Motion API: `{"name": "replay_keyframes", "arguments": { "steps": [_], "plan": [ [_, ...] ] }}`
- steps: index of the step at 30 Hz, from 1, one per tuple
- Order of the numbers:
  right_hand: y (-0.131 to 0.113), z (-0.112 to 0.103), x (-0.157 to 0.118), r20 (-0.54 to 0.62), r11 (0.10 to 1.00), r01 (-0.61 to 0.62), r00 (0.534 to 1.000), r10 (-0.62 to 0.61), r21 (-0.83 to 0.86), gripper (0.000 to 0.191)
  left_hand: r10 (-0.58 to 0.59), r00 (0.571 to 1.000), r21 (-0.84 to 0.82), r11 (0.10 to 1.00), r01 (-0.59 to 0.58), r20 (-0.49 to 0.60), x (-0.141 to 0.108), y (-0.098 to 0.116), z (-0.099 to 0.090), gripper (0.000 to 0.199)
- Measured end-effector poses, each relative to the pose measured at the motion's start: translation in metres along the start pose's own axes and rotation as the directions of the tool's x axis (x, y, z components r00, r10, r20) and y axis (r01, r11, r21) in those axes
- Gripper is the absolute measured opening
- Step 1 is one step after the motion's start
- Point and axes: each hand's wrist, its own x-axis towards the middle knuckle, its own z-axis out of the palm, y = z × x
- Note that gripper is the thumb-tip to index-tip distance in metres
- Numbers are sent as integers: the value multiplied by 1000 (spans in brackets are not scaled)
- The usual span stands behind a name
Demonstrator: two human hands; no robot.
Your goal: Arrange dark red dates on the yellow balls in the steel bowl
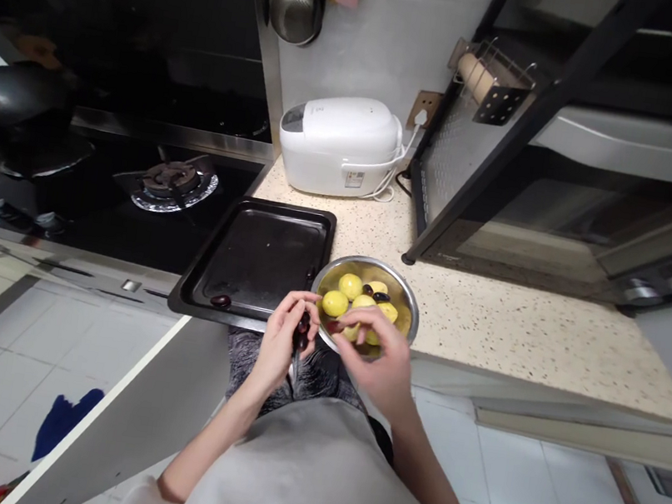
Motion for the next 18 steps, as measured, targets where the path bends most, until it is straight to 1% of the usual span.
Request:
{"name": "replay_keyframes", "arguments": {
  "steps": [2, 3, 6, 8, 11, 15, 18],
  "plan": [
    [12, -19, 4, -107, 991, -55, 993, 43, -119, 13, 1, 1000, -6, 1000, -1, 10, 1, -1, -2, 32],
    [19, -28, 6, -134, 977, -78, 990, 52, -197, 13, 5, 1000, 3, 1000, -5, 13, 1, -1, -2, 33],
    [39, -46, 8, -136, 922, -108, 989, 61, -372, 13, 21, 1000, 48, 999, -22, 18, 2, -3, -3, 32],
    [49, -49, 7, -120, 899, -108, 991, 62, -424, 15, 35, 999, 72, 997, -37, 23, 1, -5, -3, 32],
    [57, -46, 4, -89, 901, -97, 994, 65, -423, 17, 55, 998, 89, 994, -57, 25, 1, -8, -3, 36],
    [59, -42, 1, -46, 903, -112, 994, 102, -414, 19, 64, 998, 132, 989, -68, 29, 0, -7, -4, 35],
    [58, -42, -1, -27, 894, -135, 990, 137, -428, 20, 69, 998, 178, 982, -71, 13, 0, -5, -3, 35]
  ]
}}
